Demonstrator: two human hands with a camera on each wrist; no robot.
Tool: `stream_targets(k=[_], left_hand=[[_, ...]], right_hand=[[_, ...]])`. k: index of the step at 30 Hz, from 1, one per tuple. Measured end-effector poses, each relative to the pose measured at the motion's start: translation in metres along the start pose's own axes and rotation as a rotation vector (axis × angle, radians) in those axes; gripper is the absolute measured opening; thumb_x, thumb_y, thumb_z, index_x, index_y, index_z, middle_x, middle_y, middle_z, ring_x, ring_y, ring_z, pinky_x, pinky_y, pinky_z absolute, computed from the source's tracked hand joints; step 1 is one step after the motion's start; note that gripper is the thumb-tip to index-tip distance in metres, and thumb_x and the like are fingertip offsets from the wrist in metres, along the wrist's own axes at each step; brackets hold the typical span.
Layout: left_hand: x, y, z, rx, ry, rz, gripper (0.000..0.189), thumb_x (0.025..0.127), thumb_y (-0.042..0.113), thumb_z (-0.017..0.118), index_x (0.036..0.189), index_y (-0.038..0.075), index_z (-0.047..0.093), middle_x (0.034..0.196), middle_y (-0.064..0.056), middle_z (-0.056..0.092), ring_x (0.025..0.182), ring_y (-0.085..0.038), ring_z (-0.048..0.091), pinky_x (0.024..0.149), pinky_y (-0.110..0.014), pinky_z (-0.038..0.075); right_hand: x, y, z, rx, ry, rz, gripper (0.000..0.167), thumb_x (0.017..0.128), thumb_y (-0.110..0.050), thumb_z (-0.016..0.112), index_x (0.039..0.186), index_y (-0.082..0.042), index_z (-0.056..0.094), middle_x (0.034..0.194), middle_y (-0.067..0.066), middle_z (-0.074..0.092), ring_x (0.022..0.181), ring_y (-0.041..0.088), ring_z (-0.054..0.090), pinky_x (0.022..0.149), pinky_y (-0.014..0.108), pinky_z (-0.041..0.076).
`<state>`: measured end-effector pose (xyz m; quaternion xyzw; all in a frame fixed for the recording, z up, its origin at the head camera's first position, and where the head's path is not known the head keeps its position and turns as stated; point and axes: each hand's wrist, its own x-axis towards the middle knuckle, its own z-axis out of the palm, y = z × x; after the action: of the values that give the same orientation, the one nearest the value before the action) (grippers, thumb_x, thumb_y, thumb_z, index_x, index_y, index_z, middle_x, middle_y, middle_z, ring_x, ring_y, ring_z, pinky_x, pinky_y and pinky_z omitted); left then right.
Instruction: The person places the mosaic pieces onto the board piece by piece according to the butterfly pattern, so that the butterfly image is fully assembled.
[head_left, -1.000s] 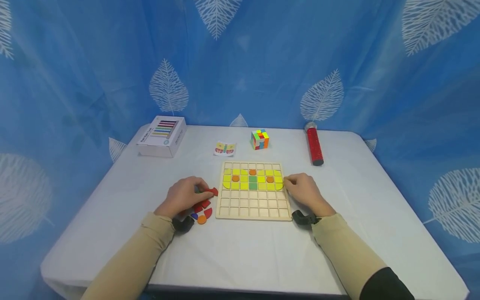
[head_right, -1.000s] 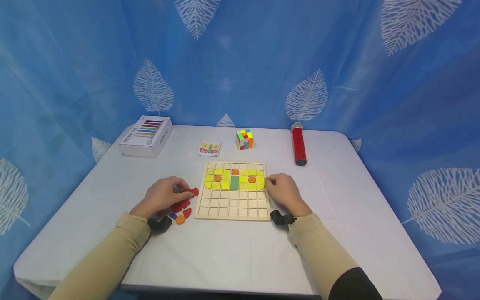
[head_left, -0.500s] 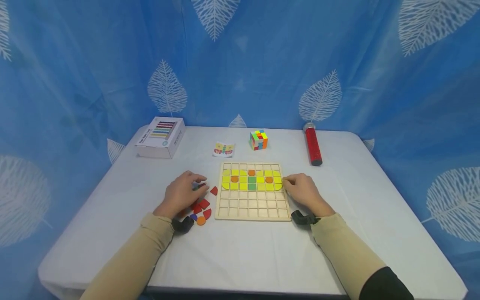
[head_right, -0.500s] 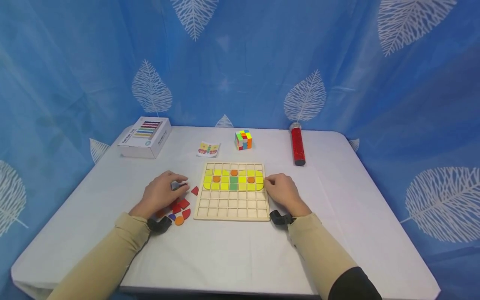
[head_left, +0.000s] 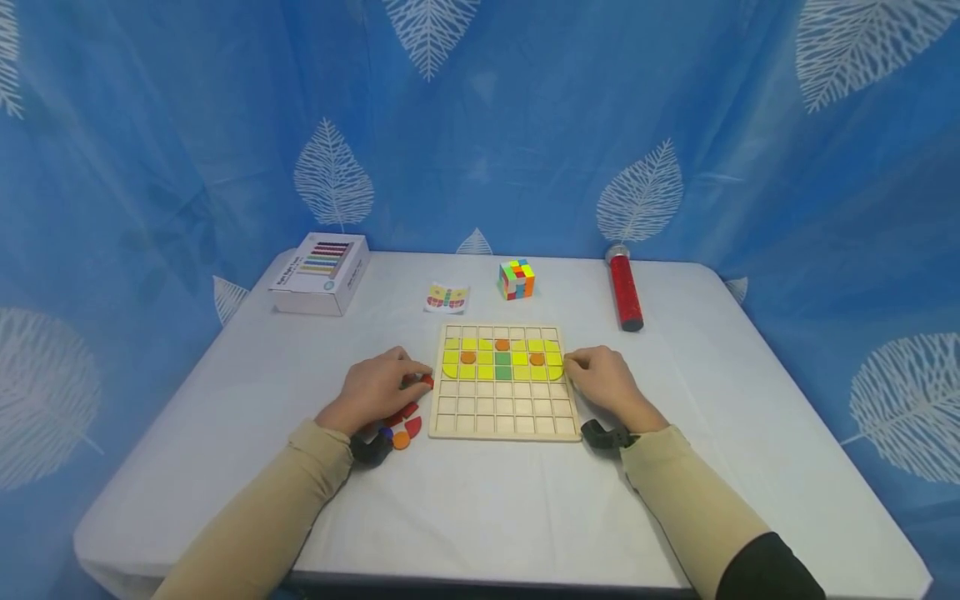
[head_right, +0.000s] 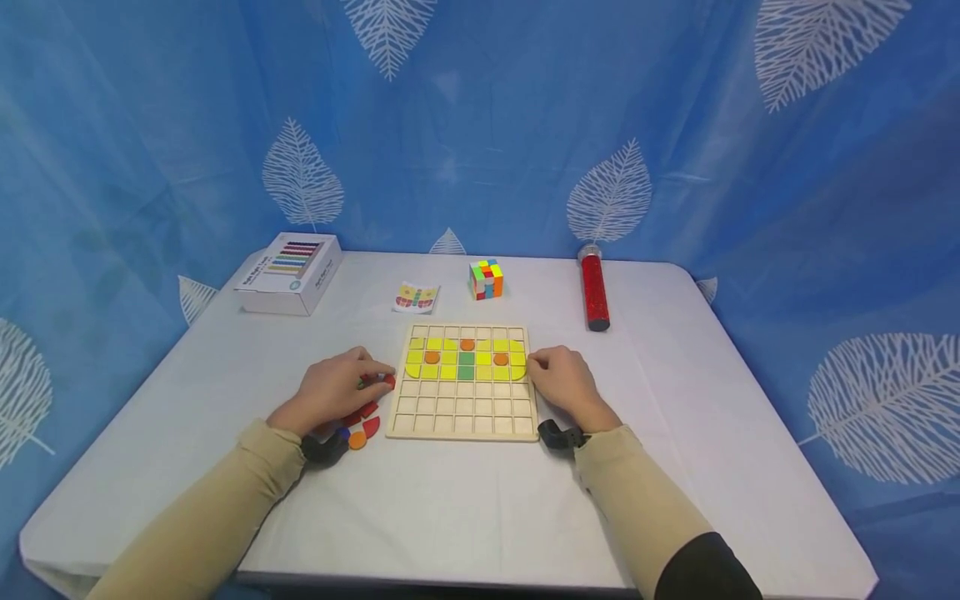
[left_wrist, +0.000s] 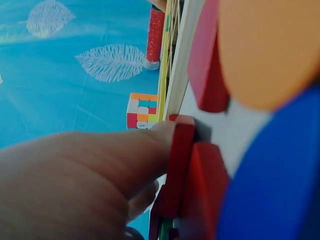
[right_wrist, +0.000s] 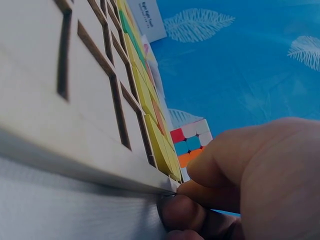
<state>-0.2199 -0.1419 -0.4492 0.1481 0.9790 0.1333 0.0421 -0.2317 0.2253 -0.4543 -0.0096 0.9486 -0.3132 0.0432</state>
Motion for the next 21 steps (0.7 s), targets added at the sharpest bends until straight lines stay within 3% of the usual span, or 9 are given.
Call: stream_targets(k=[6,14,21], left_hand=[[-0.0013,-0.0007,0.0008,-0.056,0.028,-0.016,0.029,0.089,0.041,0.08,0.112,0.024,0.076,0.098,0.004,0.062,0.082,-0.014,0.055,0.072,-0.028,0.049],[-0.003,-0.0013,-0.0018,-0.071,0.019,-0.051,0.037,0.087,0.043,0.081,0.117,0.021,0.074,0.102,0.002,0.063,0.084,-0.015,0.056,0.074,-0.03,0.052],[-0.0027,-0.0013,-0.0018,-0.098,0.004,-0.082,0.034,0.087,0.041,0.083,0.111,0.02,0.072,0.101,0.002,0.062,0.086,-0.015,0.057,0.077,-0.031,0.053]], right_hand=[[-0.0007,0.0002,-0.0022,0.004,-0.009,0.0,0.038,0.101,-0.027,0.057,0.127,-0.005,0.072,0.114,0.01,0.074,0.095,0.024,0.06,0.077,0.036,0.044],[-0.0006,0.0001,-0.0023,0.002,-0.01,-0.01,0.04,0.101,-0.028,0.057,0.13,-0.003,0.07,0.124,0.014,0.073,0.099,0.026,0.06,0.088,0.043,0.049],[-0.002,0.0003,-0.0016,0.001,-0.007,-0.004,0.041,0.101,-0.028,0.057,0.13,-0.003,0.07,0.126,0.014,0.072,0.102,0.027,0.061,0.094,0.047,0.05]])
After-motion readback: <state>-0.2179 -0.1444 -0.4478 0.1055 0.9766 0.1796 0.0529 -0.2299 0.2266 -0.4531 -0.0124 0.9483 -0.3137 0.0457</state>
